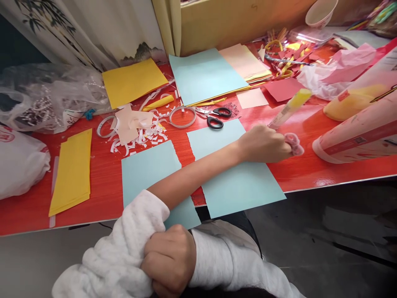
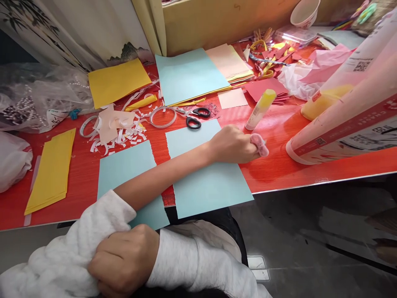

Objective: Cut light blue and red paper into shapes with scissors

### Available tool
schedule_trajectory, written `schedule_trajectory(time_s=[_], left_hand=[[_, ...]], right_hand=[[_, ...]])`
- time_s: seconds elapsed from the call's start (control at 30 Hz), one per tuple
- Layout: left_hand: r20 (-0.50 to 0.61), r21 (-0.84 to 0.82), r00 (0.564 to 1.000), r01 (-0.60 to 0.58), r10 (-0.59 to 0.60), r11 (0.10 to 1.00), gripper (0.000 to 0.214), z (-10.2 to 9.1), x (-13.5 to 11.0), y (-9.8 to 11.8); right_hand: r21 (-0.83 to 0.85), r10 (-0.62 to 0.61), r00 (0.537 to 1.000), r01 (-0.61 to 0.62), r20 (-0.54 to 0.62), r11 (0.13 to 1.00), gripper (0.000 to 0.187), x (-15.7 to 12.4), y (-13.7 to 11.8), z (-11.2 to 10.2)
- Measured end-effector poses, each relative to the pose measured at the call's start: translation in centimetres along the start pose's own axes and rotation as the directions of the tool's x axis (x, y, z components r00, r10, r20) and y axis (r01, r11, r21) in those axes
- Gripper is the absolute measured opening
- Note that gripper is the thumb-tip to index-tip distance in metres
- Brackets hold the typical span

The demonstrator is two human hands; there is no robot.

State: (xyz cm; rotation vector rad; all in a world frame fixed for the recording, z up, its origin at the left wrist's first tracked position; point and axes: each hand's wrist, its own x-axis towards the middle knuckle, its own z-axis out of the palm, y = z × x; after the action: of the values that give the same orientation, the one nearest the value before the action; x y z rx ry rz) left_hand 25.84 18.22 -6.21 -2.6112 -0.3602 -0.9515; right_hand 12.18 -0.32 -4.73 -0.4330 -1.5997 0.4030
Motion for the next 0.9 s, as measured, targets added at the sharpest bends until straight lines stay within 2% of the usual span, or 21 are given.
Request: schedule_trajectory(time_s=[0.1, 0.17, 0.2, 0.3, 0.4, 0.53, 0.63, 0.77, 0.9], left_hand=[[0.030, -0.060, 1.000, -0.002, 0.004, 0.998, 0.042, -0.9, 0.5, -0.1], [0.050, -0.051, 0.998, 0.040, -0.037, 0.998, 0.043, -2.1, 1.3, -1.4], [0.057, -0.024, 0.996, 0.072, -0.070, 0.997, 0.044, -2.8, 1.6, -2.5], [0.079, 0.065, 0.985, 0.149, -0.154, 0.987, 0.044, -4.3, 1.8, -6.9], [0.047, 0.162, 0.966, 0.244, -0.254, 0.956, 0.044, -5.0, -0.1, -11.4], [0.073, 0.315, 0.884, 0.419, -0.462, 0.852, 0.054, -5.7, -4.3, -15.2], [0.099, 0.359, 0.849, 0.456, -0.519, 0.814, 0.055, -6.0, -6.4, -16.2], [0.116, 0.376, 0.866, 0.415, -0.486, 0.829, 0.055, -5.6, -7.0, -16.5], [0.092, 0.354, 0.868, 0.430, -0.488, 0.831, 0.053, -5.0, -6.9, -16.5]], right_hand=[[-0.039, 0.039, 0.988, -0.033, 0.148, 0.999, 0.011, -0.1, -0.1, -0.2], [-0.068, 0.062, 0.970, -0.047, 0.233, 0.997, 0.009, 0.2, -0.4, -0.5], [-0.077, 0.070, 0.972, -0.054, 0.226, 0.996, 0.009, 0.5, -0.5, -0.6], [-0.085, 0.074, 0.993, -0.066, 0.093, 0.994, 0.010, 1.8, -1.0, -1.0], [-0.155, 0.084, 0.990, -0.066, 0.110, 0.986, 0.011, 2.9, -1.5, -1.3], [-0.234, 0.099, 0.981, -0.057, 0.169, 0.971, 0.011, 3.1, -1.6, -1.2], [-0.242, 0.087, 0.978, -0.039, 0.188, 0.970, 0.011, 2.9, -1.5, -1.0], [-0.241, 0.102, 0.966, -0.043, 0.236, 0.970, 0.011, 2.6, -1.3, -1.0], [-0.235, 0.121, 0.951, -0.053, 0.284, 0.971, 0.012, 2.4, -1.2, -1.1]])
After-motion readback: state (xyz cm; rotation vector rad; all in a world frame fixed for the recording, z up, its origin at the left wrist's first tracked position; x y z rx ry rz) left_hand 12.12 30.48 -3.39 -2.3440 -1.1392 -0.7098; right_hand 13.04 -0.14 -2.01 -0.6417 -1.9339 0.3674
